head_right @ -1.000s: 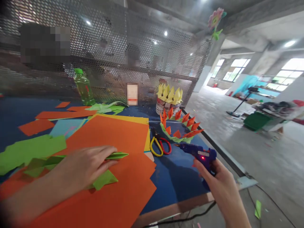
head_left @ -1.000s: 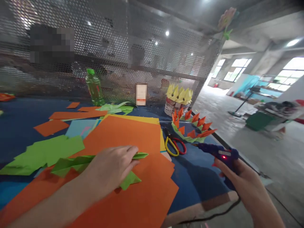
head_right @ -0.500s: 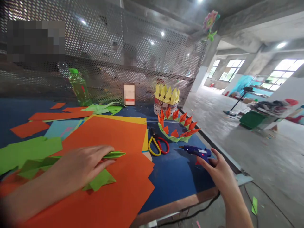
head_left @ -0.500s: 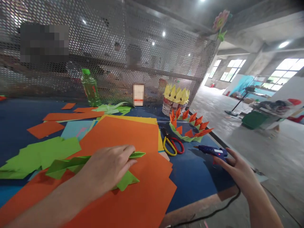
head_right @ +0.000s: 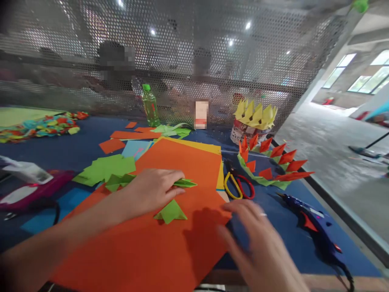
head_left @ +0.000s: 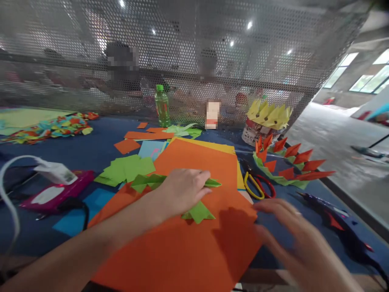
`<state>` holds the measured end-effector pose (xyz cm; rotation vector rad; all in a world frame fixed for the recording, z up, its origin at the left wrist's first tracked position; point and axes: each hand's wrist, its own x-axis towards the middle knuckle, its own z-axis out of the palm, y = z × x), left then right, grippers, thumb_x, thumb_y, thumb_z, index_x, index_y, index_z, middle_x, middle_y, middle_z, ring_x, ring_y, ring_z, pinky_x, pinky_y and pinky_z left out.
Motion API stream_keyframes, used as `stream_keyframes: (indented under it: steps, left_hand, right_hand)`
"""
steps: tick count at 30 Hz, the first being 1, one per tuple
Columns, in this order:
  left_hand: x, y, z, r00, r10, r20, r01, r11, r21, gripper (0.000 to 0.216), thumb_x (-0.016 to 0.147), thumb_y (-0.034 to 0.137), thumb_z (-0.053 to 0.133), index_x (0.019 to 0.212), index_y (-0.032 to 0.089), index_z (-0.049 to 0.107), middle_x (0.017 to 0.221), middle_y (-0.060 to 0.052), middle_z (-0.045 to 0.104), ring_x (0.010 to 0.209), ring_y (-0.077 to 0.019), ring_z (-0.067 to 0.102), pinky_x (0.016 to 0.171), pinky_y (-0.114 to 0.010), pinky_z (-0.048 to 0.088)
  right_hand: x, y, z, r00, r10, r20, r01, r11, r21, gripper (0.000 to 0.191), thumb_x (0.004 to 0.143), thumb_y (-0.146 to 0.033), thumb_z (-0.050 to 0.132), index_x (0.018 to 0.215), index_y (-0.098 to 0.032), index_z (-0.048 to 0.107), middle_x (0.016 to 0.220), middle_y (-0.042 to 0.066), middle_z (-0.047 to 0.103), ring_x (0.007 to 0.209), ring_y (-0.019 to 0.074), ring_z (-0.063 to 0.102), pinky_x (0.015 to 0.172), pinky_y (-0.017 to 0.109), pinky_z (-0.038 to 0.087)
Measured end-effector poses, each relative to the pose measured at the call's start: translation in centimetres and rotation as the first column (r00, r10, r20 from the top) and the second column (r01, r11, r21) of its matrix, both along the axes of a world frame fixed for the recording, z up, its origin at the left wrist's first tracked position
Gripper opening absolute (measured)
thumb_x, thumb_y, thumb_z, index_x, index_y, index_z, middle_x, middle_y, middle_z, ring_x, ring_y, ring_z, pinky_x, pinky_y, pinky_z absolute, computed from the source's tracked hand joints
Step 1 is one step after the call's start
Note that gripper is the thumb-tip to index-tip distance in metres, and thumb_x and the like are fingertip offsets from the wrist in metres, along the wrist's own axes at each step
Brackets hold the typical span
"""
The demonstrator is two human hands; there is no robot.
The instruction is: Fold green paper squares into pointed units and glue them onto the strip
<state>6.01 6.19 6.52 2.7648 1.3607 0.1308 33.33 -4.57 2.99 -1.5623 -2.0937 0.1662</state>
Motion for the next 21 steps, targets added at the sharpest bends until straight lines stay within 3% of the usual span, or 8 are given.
stream_keyframes:
  steps: [1, 3, 5, 8, 11, 14, 17, 21]
  left_hand:
    - [-0.1, 0.1, 0.0, 1.0, 0.001, 0.01, -0.001, 1.0, -0.001, 0.015, 0.1, 0.032, 0.066, 0.103, 0.018, 0.063, 0.092, -0.005, 0.074, 0.086, -0.027, 0.073, 0.059, -0.029, 0.041]
    - [-0.3, 0.4, 0.0, 1.0, 0.0, 0.031, 0.001, 1.0, -0.007, 0.016, 0.1, 0.034, 0.066, 0.103, 0.018, 0.063, 0.092, -0.005, 0.074, 0.087, -0.0275, 0.073, 0.061, -0.029, 0.042]
    - [-0.5, 0.6, 0.2, 0.999, -0.004, 0.049, 0.005, 1.0, -0.014, 0.017, 0.099, 0.035, 0.067, 0.101, 0.019, 0.063, 0.092, -0.005, 0.074, 0.088, -0.0278, 0.073, 0.062, -0.03, 0.042]
    - [-0.8, 0.8, 0.6, 0.997, 0.0, 0.073, 0.002, 1.0, -0.019, 0.017, 0.099, 0.035, 0.067, 0.096, 0.019, 0.064, 0.089, -0.005, 0.074, 0.086, -0.0272, 0.072, 0.062, -0.03, 0.042]
    - [-1.0, 0.9, 0.8, 0.996, 0.005, 0.088, -0.002, 1.0, -0.027, 0.017, 0.098, 0.034, 0.067, 0.095, 0.018, 0.065, 0.086, -0.004, 0.072, 0.084, -0.025, 0.071, 0.062, -0.03, 0.044]
    - [-1.2, 1.0, 0.7, 0.996, 0.005, 0.086, -0.002, 0.999, -0.04, 0.017, 0.098, 0.033, 0.067, 0.096, 0.016, 0.065, 0.086, -0.003, 0.07, 0.083, -0.0215, 0.069, 0.068, -0.031, 0.05]
    - [-1.3, 1.1, 0.6, 0.997, 0.005, 0.077, -0.001, 0.999, -0.048, 0.019, 0.1, 0.034, 0.066, 0.096, 0.015, 0.065, 0.086, -0.002, 0.068, 0.082, -0.0191, 0.067, 0.074, -0.034, 0.054]
    - [-1.3, 1.1, 0.6, 0.997, 0.012, 0.074, -0.008, 0.999, -0.05, 0.019, 0.1, 0.034, 0.066, 0.098, 0.015, 0.065, 0.087, -0.001, 0.067, 0.081, -0.0185, 0.067, 0.075, -0.035, 0.056]
  right_hand:
    - [-2.3, 0.4, 0.5, 0.992, 0.127, 0.008, -0.127, 0.99, -0.063, 0.025, 0.097, -0.042, 0.058, 0.118, -0.029, 0.064, 0.119, 0.007, 0.069, 0.107, 0.0232, 0.069, 0.086, 0.034, 0.058]
    - [-5.9, 1.5, 1.2, 0.98, 0.199, 0.022, -0.192, 0.964, -0.186, 0.028, 0.097, -0.04, 0.061, 0.12, -0.025, 0.064, 0.119, 0.009, 0.07, 0.108, 0.0249, 0.069, 0.087, 0.036, 0.057]
    - [-8.3, 2.7, 1.6, 0.971, 0.224, 0.083, -0.191, 0.936, -0.296, 0.031, 0.095, -0.045, 0.065, 0.114, -0.021, 0.067, 0.113, 0.01, 0.07, 0.106, 0.0289, 0.068, 0.09, 0.042, 0.055]
    - [-10.2, 4.6, 1.4, 0.966, 0.206, 0.156, -0.147, 0.934, -0.325, 0.036, 0.097, -0.049, 0.061, 0.111, -0.017, 0.066, 0.109, 0.013, 0.069, 0.104, 0.0334, 0.065, 0.091, 0.048, 0.051]
    - [-11.0, 6.0, 0.5, 0.963, 0.219, 0.154, -0.16, 0.932, -0.324, 0.036, 0.094, -0.042, 0.063, 0.116, -0.013, 0.064, 0.112, 0.017, 0.068, 0.105, 0.0345, 0.065, 0.091, 0.047, 0.049]
    - [-11.1, 6.5, -0.4, 0.958, 0.26, 0.119, -0.212, 0.926, -0.313, 0.033, 0.087, -0.026, 0.067, 0.119, -0.015, 0.062, 0.115, 0.015, 0.067, 0.106, 0.0297, 0.065, 0.089, 0.039, 0.049]
    - [-10.4, 6.3, -0.6, 0.951, 0.302, 0.07, -0.27, 0.918, -0.289, 0.018, 0.083, -0.011, 0.061, 0.099, -0.02, 0.064, 0.101, 0.006, 0.069, 0.092, 0.0216, 0.067, 0.077, 0.029, 0.048]
    - [-8.3, 6.0, -0.1, 0.94, 0.342, -0.007, -0.337, 0.922, -0.192, 0.019, 0.085, -0.004, 0.053, 0.081, -0.021, 0.059, 0.085, 0.003, 0.067, 0.08, 0.0182, 0.064, 0.07, 0.027, 0.046]
